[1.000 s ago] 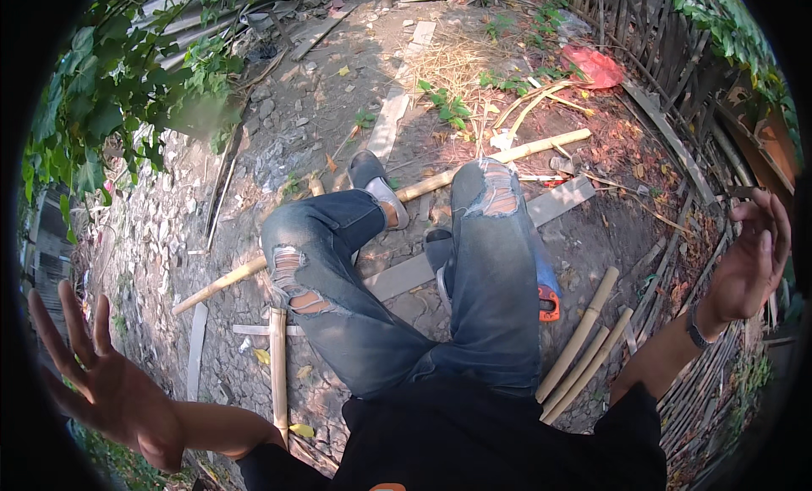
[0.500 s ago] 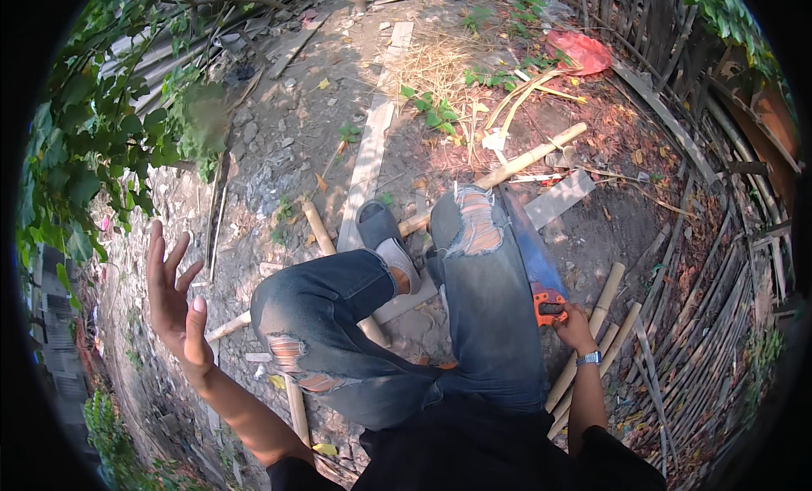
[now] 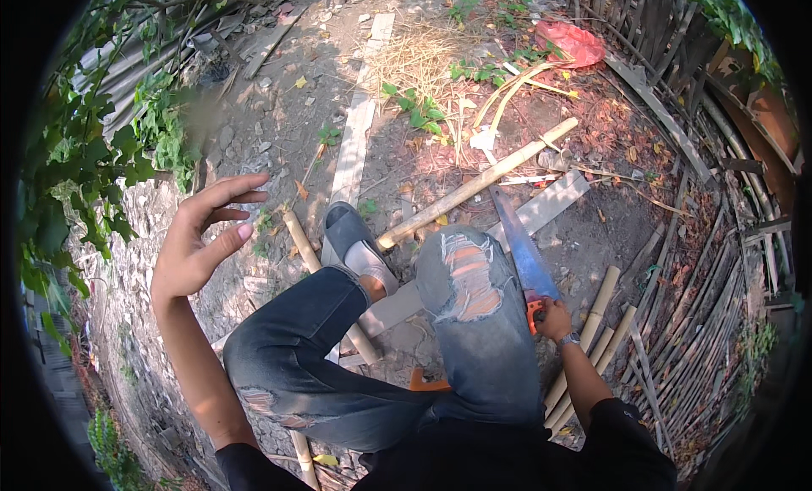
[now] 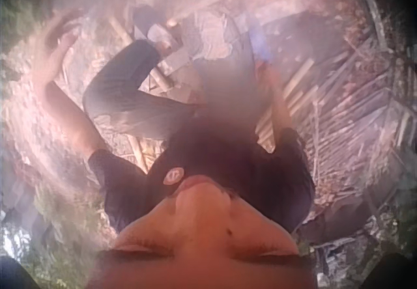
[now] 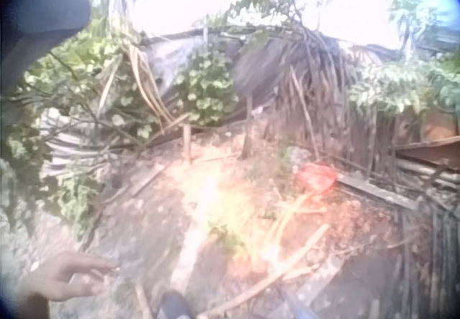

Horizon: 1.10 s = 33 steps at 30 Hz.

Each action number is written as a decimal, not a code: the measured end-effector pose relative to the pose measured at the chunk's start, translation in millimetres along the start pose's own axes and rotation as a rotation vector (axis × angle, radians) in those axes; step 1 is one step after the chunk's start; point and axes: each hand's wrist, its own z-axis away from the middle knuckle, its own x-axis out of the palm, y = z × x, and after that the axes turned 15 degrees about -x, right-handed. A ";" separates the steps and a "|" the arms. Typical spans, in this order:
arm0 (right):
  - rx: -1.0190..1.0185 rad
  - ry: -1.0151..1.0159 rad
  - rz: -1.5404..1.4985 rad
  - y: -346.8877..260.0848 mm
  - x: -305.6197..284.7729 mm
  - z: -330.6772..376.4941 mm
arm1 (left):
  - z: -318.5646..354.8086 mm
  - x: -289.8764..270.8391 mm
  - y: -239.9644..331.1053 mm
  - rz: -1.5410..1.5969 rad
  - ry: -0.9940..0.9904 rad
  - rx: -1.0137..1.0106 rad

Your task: The person sits on a small stool and uses a hand saw to cut a long bamboo pole that is positioned between their legs. They hold the pole steady with their left hand while sawing with their right hand, periodically adjusting the pole's position.

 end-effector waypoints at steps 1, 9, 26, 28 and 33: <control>0.020 -0.023 0.055 -4.5 3.4 4.1 | -24.9 1.8 1.9 -0.050 -0.075 0.009; 0.012 0.119 0.205 23.8 77.7 17.7 | -232.9 180.5 -87.4 -0.933 -0.322 -0.134; -0.111 0.127 0.192 48.5 78.3 20.7 | -271.1 425.9 -276.3 -0.677 -0.078 -0.611; -0.205 0.208 0.096 20.4 68.1 19.1 | -267.1 405.6 -305.3 -0.805 -0.037 -0.528; -0.381 0.578 -0.271 15.6 49.0 34.9 | -249.2 423.3 -302.0 -0.825 -0.043 -0.426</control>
